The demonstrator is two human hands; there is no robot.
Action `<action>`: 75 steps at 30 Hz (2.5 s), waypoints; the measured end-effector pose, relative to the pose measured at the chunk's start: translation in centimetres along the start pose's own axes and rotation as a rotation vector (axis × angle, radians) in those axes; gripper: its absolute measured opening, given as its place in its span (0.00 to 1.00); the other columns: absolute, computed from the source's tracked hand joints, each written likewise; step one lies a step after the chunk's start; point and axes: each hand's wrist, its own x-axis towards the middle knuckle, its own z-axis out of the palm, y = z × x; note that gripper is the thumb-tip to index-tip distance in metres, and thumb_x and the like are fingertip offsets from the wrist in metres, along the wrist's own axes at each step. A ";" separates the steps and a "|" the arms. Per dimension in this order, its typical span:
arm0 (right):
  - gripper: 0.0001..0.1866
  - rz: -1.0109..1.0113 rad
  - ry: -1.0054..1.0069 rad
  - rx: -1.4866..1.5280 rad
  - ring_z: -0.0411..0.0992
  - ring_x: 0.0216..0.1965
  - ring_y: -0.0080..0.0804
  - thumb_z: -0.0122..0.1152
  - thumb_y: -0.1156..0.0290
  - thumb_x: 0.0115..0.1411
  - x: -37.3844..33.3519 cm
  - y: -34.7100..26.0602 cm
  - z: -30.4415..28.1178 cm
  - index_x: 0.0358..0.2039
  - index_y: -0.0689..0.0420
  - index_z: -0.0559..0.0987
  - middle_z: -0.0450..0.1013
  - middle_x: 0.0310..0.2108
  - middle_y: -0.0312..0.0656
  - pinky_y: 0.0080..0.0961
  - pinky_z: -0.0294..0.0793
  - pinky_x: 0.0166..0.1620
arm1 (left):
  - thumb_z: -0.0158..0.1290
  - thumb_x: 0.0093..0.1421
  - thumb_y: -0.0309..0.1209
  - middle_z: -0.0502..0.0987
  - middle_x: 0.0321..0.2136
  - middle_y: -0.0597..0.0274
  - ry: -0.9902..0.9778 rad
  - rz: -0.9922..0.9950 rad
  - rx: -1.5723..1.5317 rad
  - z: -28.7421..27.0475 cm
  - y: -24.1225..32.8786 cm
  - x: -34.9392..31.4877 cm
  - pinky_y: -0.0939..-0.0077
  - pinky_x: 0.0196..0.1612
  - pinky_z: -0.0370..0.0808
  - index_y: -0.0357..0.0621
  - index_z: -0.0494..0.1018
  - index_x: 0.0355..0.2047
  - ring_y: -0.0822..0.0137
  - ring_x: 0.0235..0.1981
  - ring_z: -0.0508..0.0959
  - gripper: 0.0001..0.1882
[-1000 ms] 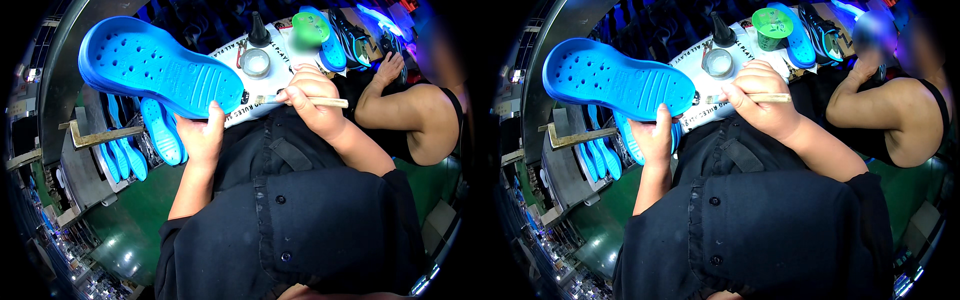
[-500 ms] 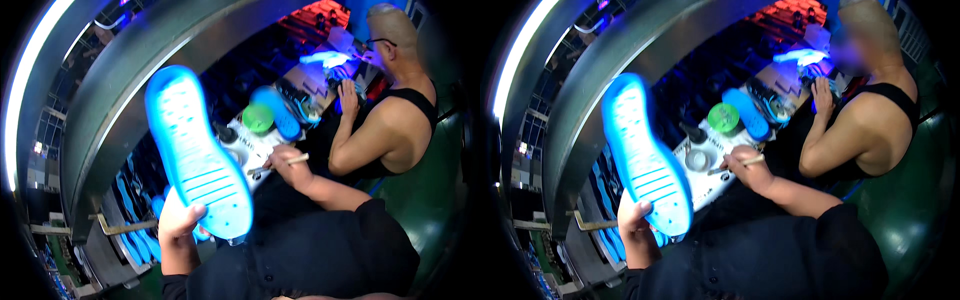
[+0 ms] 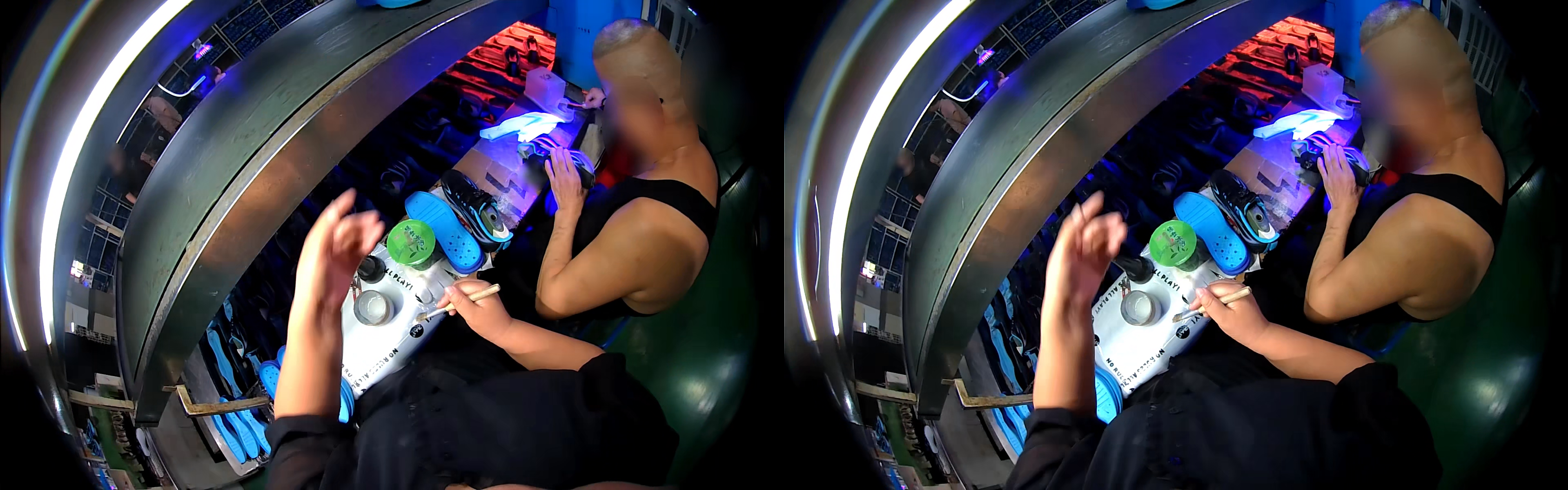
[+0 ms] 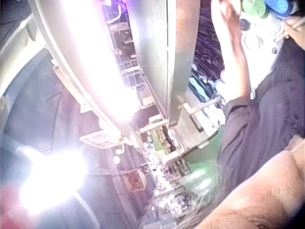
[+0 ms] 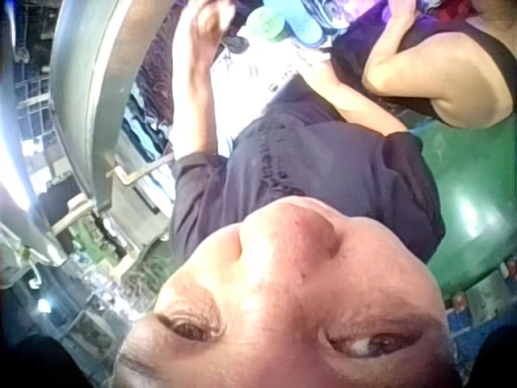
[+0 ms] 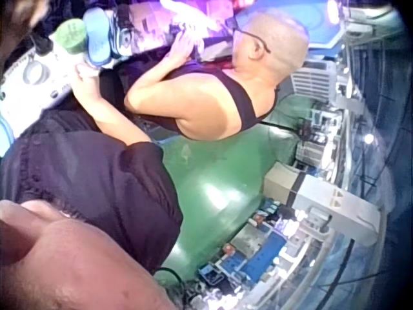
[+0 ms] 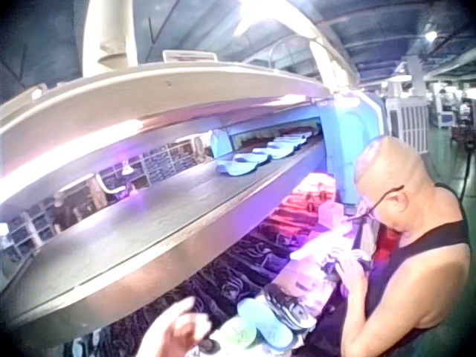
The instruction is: The person paints the soles of blue clogs with a brush, repeatedly dipping the brush into a small container of white paint. They handle multiple clogs one at a time, applying paint to the textured bottom surface and placing them on a nearby surface after each application.
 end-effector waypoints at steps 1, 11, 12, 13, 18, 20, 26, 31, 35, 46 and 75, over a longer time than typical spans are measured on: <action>0.16 0.016 -0.012 0.023 0.70 0.21 0.24 0.51 0.66 0.63 -0.1 0.3 0.3 0.24 0.63 0.79 0.72 0.19 0.40 0.21 0.68 0.27 | 0.53 0.60 0.45 0.77 0.39 0.52 0.041 0.063 0.099 -3.6 -2.0 -2.0 0.70 0.45 0.75 0.41 0.65 0.54 0.61 0.41 0.78 0.28; 0.17 0.145 -0.151 0.151 0.69 0.23 0.19 0.52 0.63 0.64 0.3 0.3 5.1 0.26 0.63 0.80 0.74 0.21 0.38 0.18 0.68 0.28 | 0.54 0.49 0.30 0.76 0.33 0.43 0.763 -0.459 1.571 -25.9 -13.7 -22.6 0.56 0.41 0.72 0.42 0.61 0.51 0.43 0.35 0.76 0.28; 0.17 0.154 -0.172 0.151 0.69 0.23 0.19 0.52 0.62 0.64 0.4 0.3 5.6 0.26 0.63 0.80 0.74 0.21 0.37 0.18 0.68 0.28 | 0.53 0.49 0.31 0.76 0.32 0.43 0.748 -0.509 1.621 -25.6 -14.1 -22.6 0.56 0.39 0.73 0.42 0.58 0.53 0.43 0.33 0.77 0.30; 0.17 0.144 -0.196 0.142 0.69 0.23 0.19 0.52 0.62 0.64 0.3 0.5 6.2 0.27 0.62 0.80 0.74 0.21 0.37 0.18 0.68 0.27 | 0.53 0.49 0.31 0.77 0.31 0.43 0.837 -0.387 1.635 -25.4 -15.0 -22.9 0.56 0.38 0.73 0.42 0.58 0.53 0.43 0.32 0.77 0.29; 0.17 0.219 -0.165 0.084 0.69 0.23 0.19 0.51 0.64 0.64 -0.7 0.4 7.1 0.26 0.61 0.80 0.73 0.21 0.36 0.18 0.69 0.29 | 0.53 0.49 0.35 0.77 0.32 0.43 0.854 -0.255 1.473 -26.4 -15.2 -23.6 0.55 0.38 0.72 0.40 0.60 0.50 0.43 0.34 0.77 0.29; 0.16 0.258 -0.132 0.150 0.69 0.24 0.19 0.49 0.66 0.65 -1.1 0.7 7.4 0.27 0.62 0.79 0.73 0.22 0.36 0.17 0.70 0.30 | 0.53 0.49 0.36 0.77 0.34 0.42 0.734 -0.323 1.490 -27.5 -15.6 -24.5 0.54 0.39 0.72 0.40 0.61 0.49 0.42 0.36 0.77 0.27; 0.17 0.179 -0.169 0.054 0.69 0.25 0.19 0.49 0.66 0.65 -1.4 1.3 8.4 0.26 0.64 0.79 0.75 0.24 0.39 0.17 0.69 0.31 | 0.51 0.51 0.38 0.76 0.34 0.42 0.828 -0.356 1.227 -30.9 -17.8 -26.6 0.58 0.38 0.73 0.38 0.63 0.46 0.47 0.35 0.78 0.25; 0.18 0.221 -0.170 0.051 0.67 0.25 0.20 0.49 0.64 0.65 -1.4 0.8 8.9 0.26 0.63 0.78 0.75 0.25 0.39 0.17 0.67 0.32 | 0.53 0.55 0.37 0.76 0.32 0.59 0.815 -0.367 -0.206 -26.6 -15.5 -26.5 0.71 0.25 0.74 0.41 0.66 0.47 0.65 0.30 0.77 0.22; 0.20 0.202 -0.180 -0.021 0.67 0.26 0.21 0.47 0.63 0.66 -1.0 0.2 9.1 0.26 0.64 0.78 0.75 0.25 0.40 0.18 0.67 0.33 | 0.56 0.54 0.35 0.75 0.38 0.59 0.698 -0.202 -0.406 -21.8 -12.6 -25.9 0.66 0.32 0.77 0.43 0.65 0.50 0.63 0.36 0.77 0.24; 0.14 -0.344 -0.433 -0.116 0.68 0.23 0.28 0.52 0.69 0.61 0.4 -5.1 12.0 0.22 0.63 0.79 0.73 0.20 0.41 0.25 0.67 0.31 | 0.52 0.57 0.25 0.74 0.33 0.53 0.585 0.286 0.377 -13.6 -10.5 -20.9 0.78 0.26 0.75 0.34 0.60 0.47 0.69 0.24 0.77 0.20; 0.10 -0.580 -0.382 -0.287 0.69 0.24 0.36 0.58 0.68 0.55 0.6 -3.5 10.8 0.20 0.56 0.79 0.71 0.18 0.38 0.30 0.65 0.38 | 0.55 0.52 0.24 0.75 0.35 0.55 0.655 0.415 0.573 -11.3 -11.1 -18.9 0.73 0.44 0.71 0.33 0.65 0.43 0.68 0.35 0.75 0.18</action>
